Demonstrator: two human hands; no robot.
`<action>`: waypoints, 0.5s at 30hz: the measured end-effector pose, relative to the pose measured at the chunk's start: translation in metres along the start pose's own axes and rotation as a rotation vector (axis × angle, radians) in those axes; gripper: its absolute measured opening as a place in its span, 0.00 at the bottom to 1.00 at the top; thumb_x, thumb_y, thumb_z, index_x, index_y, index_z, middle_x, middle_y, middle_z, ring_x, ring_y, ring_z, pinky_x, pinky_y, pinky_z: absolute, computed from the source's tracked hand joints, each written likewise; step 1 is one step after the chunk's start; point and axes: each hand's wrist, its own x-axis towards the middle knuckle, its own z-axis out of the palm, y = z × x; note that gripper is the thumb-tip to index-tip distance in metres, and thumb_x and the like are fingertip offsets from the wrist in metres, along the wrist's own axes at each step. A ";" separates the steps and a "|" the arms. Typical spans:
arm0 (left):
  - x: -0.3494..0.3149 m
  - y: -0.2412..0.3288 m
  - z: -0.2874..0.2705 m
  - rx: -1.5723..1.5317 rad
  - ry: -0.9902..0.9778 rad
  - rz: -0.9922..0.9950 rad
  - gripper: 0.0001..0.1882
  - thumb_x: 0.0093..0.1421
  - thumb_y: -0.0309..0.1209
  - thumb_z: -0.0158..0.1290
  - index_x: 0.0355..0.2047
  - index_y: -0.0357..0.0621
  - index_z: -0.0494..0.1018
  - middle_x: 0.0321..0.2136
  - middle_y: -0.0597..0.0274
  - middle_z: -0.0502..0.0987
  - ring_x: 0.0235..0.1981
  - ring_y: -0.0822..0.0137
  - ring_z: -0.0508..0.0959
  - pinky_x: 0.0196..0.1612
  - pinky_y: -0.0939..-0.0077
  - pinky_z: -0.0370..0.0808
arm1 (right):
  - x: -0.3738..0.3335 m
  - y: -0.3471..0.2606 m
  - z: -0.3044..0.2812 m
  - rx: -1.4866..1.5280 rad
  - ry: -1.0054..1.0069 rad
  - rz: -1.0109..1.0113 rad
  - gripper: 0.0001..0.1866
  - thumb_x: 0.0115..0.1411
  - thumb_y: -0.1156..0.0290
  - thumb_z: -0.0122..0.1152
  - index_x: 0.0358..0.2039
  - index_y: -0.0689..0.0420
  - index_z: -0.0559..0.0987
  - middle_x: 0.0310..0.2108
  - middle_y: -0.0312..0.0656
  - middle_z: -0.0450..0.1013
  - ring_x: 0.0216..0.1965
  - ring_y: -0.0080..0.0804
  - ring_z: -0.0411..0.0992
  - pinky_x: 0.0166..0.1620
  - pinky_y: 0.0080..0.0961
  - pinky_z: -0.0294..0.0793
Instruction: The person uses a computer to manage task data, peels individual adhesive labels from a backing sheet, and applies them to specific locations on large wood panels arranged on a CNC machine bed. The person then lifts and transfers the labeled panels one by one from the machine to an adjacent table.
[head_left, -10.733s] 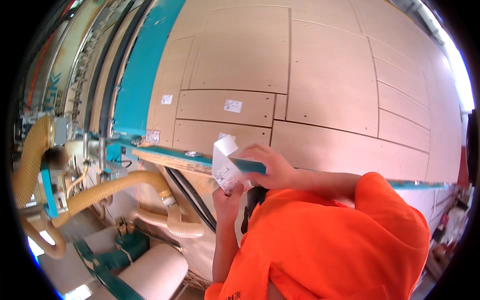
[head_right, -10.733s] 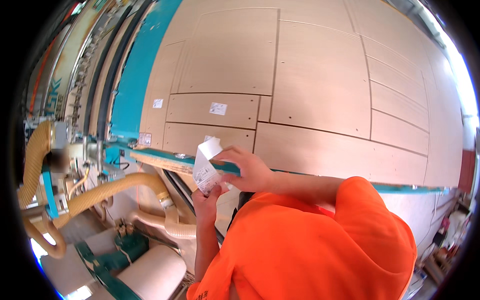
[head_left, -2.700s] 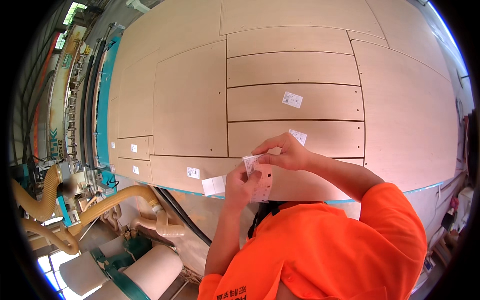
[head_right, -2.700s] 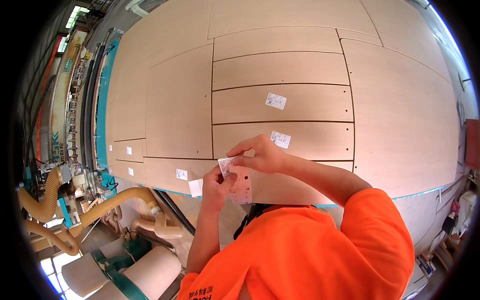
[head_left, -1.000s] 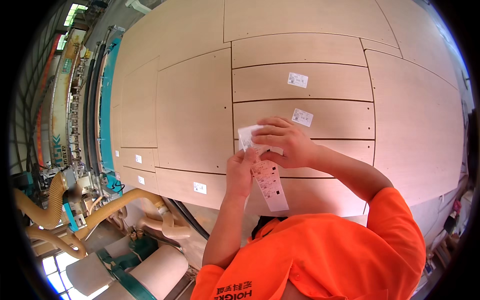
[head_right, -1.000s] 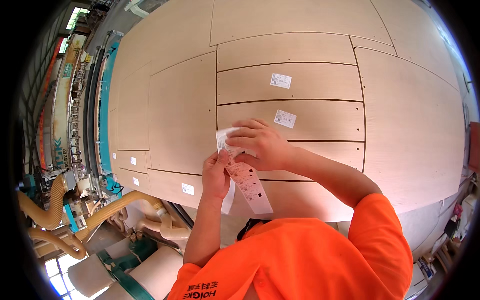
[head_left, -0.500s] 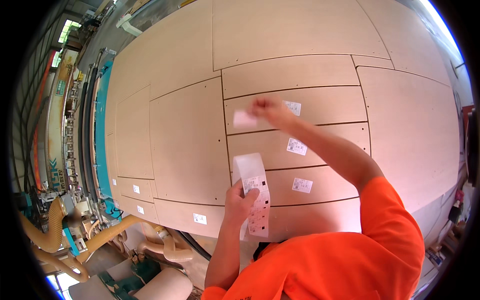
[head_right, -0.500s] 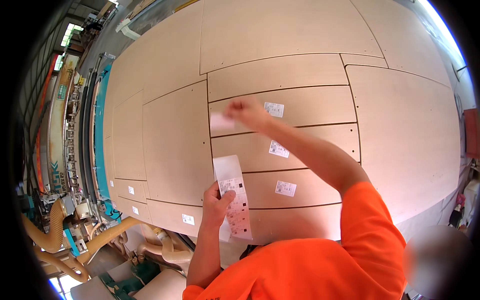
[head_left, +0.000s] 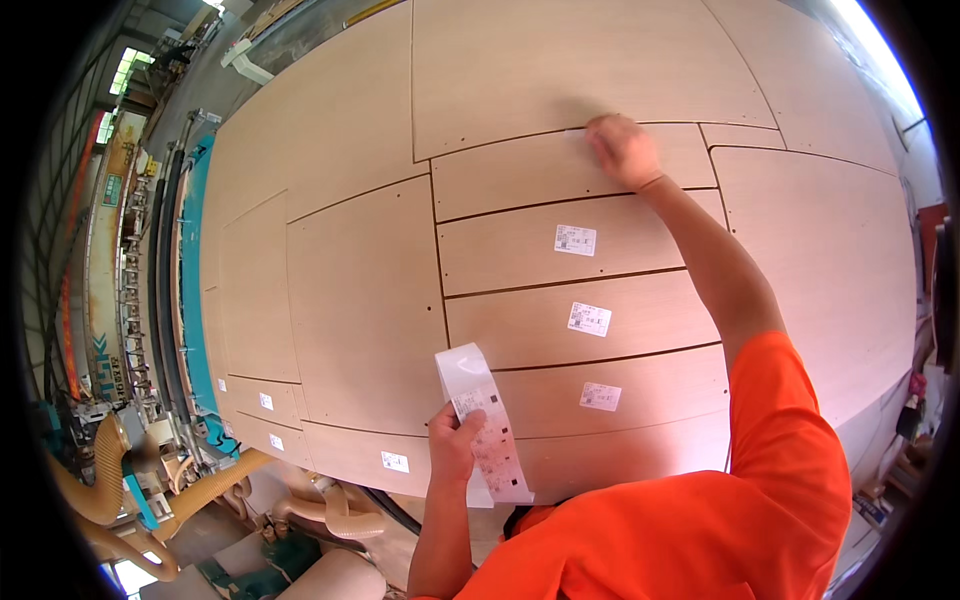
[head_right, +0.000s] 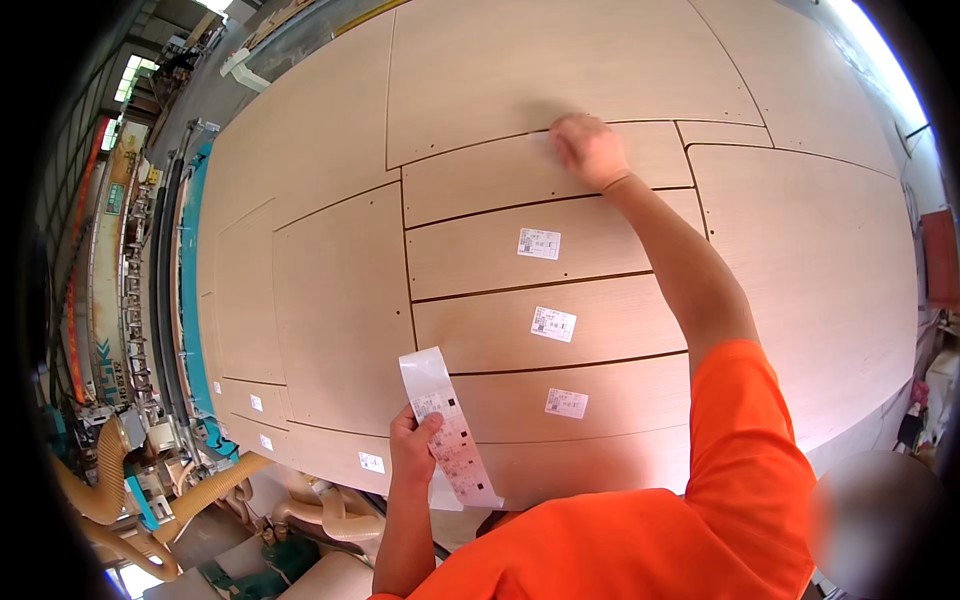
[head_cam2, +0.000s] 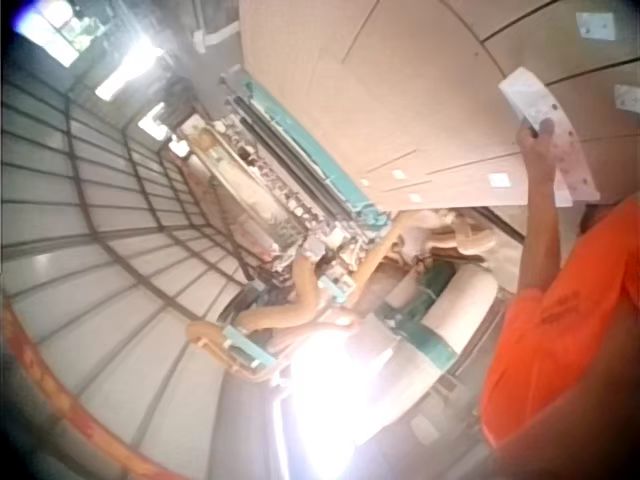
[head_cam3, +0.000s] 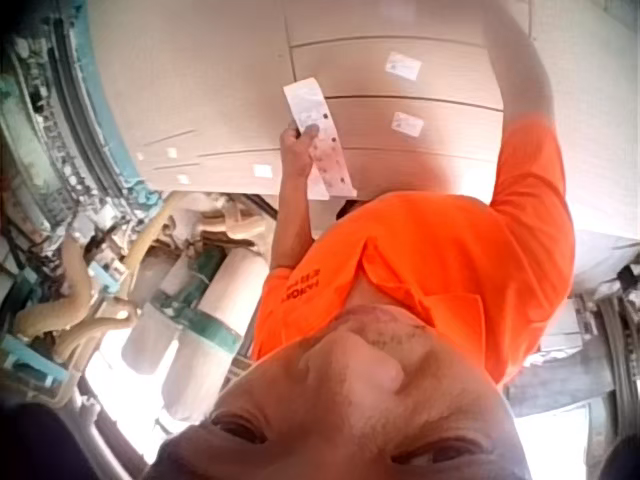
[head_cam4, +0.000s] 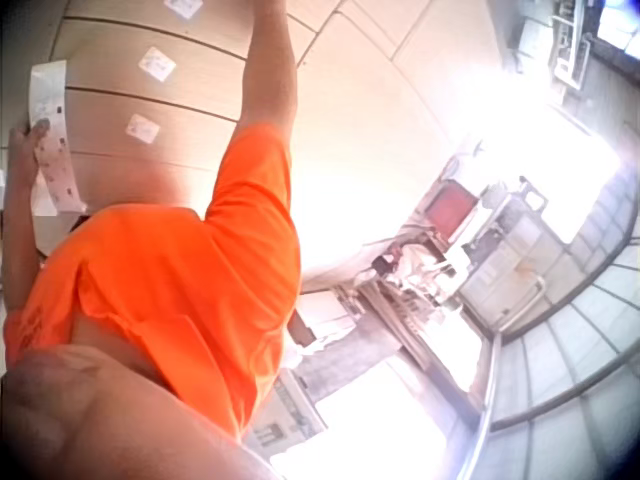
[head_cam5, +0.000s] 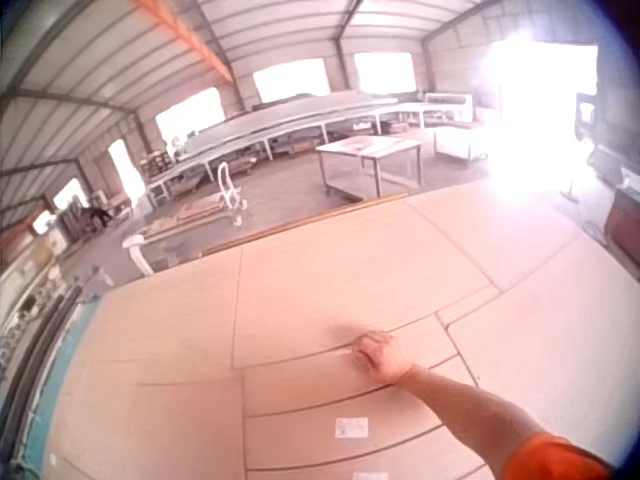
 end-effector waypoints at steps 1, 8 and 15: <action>-0.001 0.003 0.001 -0.023 -0.001 0.013 0.11 0.53 0.21 0.50 0.37 0.32 0.73 0.31 0.61 0.77 0.30 0.74 0.75 0.35 0.81 0.72 | -0.004 -0.012 -0.001 -0.030 -0.076 -0.148 0.04 0.50 0.74 0.57 0.28 0.57 0.73 0.34 0.38 0.75 0.37 0.38 0.72 0.44 0.30 0.71; 0.006 0.024 0.009 -0.080 -0.024 0.058 0.11 0.53 0.21 0.50 0.38 0.32 0.72 0.32 0.60 0.77 0.31 0.74 0.75 0.37 0.80 0.71 | -0.028 -0.044 -0.003 -0.227 -0.516 -0.128 0.33 0.55 0.57 0.53 0.58 0.57 0.60 0.62 0.44 0.51 0.64 0.41 0.46 0.63 0.32 0.48; -0.014 0.039 0.024 -0.108 -0.098 0.147 0.10 0.55 0.22 0.50 0.38 0.34 0.73 0.32 0.62 0.77 0.31 0.75 0.75 0.36 0.80 0.71 | -0.056 -0.057 -0.042 -0.304 -0.600 -0.007 0.30 0.54 0.60 0.56 0.56 0.56 0.63 0.60 0.43 0.55 0.62 0.37 0.50 0.62 0.32 0.53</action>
